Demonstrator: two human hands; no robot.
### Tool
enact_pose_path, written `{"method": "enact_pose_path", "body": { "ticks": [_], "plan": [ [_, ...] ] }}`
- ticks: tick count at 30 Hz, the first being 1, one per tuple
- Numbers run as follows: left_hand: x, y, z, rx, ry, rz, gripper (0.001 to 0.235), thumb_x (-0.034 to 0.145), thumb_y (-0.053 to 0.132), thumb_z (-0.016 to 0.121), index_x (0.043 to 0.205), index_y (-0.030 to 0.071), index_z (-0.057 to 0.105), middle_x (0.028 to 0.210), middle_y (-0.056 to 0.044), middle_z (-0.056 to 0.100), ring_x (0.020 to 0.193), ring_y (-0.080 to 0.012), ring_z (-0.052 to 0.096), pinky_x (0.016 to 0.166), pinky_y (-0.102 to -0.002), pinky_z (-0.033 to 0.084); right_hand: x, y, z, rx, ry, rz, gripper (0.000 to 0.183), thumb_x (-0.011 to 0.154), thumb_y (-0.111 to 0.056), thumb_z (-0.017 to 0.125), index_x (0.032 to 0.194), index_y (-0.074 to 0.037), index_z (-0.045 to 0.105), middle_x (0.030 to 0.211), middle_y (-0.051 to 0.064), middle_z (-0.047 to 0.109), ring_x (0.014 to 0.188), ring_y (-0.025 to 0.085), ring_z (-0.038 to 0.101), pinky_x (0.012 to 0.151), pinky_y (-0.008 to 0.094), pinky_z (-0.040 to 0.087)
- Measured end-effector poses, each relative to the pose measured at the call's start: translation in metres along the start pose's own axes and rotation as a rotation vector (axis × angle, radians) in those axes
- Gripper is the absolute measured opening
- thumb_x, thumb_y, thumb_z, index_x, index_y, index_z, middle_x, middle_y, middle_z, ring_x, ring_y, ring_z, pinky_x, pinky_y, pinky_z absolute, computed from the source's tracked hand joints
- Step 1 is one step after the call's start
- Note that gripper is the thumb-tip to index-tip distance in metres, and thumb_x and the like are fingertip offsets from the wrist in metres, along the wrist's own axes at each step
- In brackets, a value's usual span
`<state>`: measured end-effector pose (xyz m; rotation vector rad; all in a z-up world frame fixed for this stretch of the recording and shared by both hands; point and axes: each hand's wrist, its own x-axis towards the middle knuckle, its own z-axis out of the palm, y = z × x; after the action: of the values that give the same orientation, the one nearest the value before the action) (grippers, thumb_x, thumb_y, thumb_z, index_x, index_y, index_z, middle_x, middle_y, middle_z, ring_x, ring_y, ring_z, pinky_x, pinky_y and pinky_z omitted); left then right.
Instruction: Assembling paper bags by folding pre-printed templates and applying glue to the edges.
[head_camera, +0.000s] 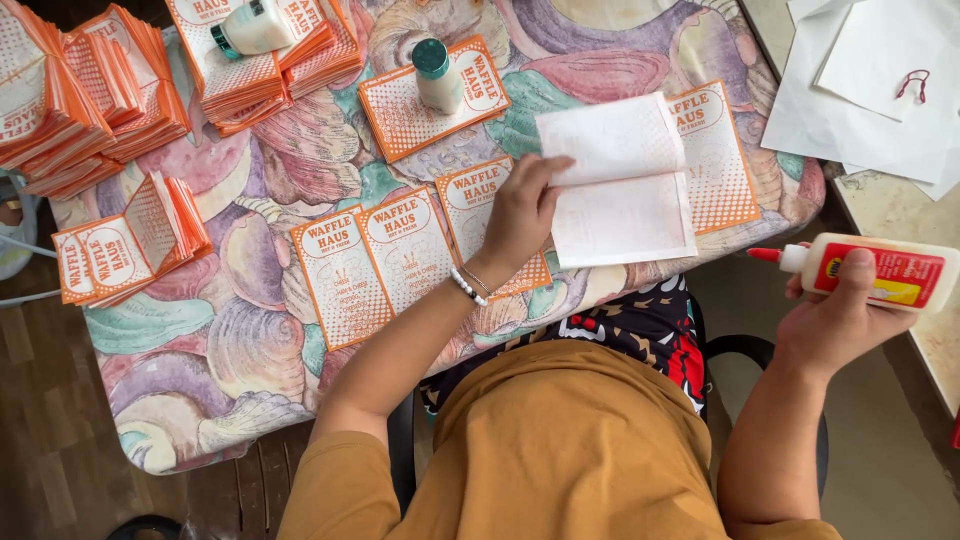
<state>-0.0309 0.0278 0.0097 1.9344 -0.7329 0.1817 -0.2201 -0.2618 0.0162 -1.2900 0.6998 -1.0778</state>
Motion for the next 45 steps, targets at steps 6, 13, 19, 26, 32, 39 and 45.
{"method": "enact_pose_path", "body": {
  "ticks": [6,13,19,26,32,39,45],
  "plan": [
    [-0.008,0.004,0.0,0.145,-0.121,0.098,0.027,0.078,0.003,0.079,0.101,0.006,0.067,0.094,-0.006,0.051,0.085,-0.0249,0.057,0.073,-0.037,0.049,-0.028,0.001,0.016,-0.034,-0.149,0.019,0.032,0.097,-0.014,0.082,0.114,-0.004,0.056,0.098,0.017,0.067,0.07,0.025,0.064,0.046,0.033,0.046],
    [-0.014,0.003,-0.01,0.342,-0.238,0.082,0.063,0.068,0.037,0.094,0.119,0.02,0.062,0.106,-0.003,0.063,0.094,-0.0267,0.066,0.083,-0.043,0.045,-0.112,-0.036,0.075,-0.42,-0.418,0.027,0.019,0.09,-0.01,0.09,0.1,-0.003,0.076,0.096,0.006,0.076,0.086,0.009,0.07,0.079,0.023,0.06],
    [-0.022,0.001,-0.011,0.488,-0.285,0.107,0.093,0.068,0.051,0.092,0.145,0.025,0.046,0.096,0.0,0.056,0.09,-0.0265,0.064,0.091,-0.048,0.044,-0.11,0.015,0.06,-0.262,-0.625,-0.305,0.044,0.088,0.0,0.091,0.119,0.009,0.061,0.104,0.027,0.069,0.098,0.033,0.068,0.088,0.05,0.057],
    [-0.025,0.01,-0.009,0.705,-0.233,0.096,0.091,0.077,0.069,0.079,0.148,0.021,0.05,0.105,-0.008,0.068,0.108,-0.0299,0.067,0.111,-0.051,0.035,-0.125,-0.039,0.094,-0.413,-0.552,-0.186,0.014,0.1,-0.009,0.084,0.102,0.002,0.075,0.094,0.008,0.074,0.081,0.012,0.068,0.073,0.024,0.057],
    [-0.021,0.003,-0.013,0.544,-0.192,0.241,0.073,0.069,0.05,0.095,0.134,0.036,0.065,0.137,-0.01,0.052,0.121,-0.0326,0.048,0.101,-0.052,0.038,-0.107,-0.02,0.084,-0.285,-0.455,-0.167,0.022,0.096,-0.005,0.085,0.108,0.003,0.069,0.106,0.012,0.072,0.096,0.018,0.07,0.085,0.034,0.064],
    [-0.021,-0.013,-0.009,0.431,-0.455,0.41,0.048,0.086,0.049,0.081,0.13,0.031,0.075,0.168,-0.009,0.007,0.156,-0.0407,0.009,0.125,-0.074,0.011,-0.092,-0.016,0.071,-0.302,-0.407,-0.051,0.025,0.098,-0.009,0.085,0.101,0.001,0.062,0.089,0.01,0.065,0.073,0.018,0.064,0.052,0.03,0.054],
    [-0.026,-0.016,0.014,0.646,-0.545,0.504,0.056,0.095,0.048,0.063,0.139,0.013,0.063,0.153,-0.005,0.054,0.146,-0.0278,0.041,0.126,-0.058,0.013,-0.07,-0.01,0.062,-0.25,-0.345,-0.058,0.028,0.097,-0.004,0.086,0.1,0.0,0.059,0.089,0.01,0.063,0.073,0.019,0.063,0.052,0.032,0.054]
  ]
}}
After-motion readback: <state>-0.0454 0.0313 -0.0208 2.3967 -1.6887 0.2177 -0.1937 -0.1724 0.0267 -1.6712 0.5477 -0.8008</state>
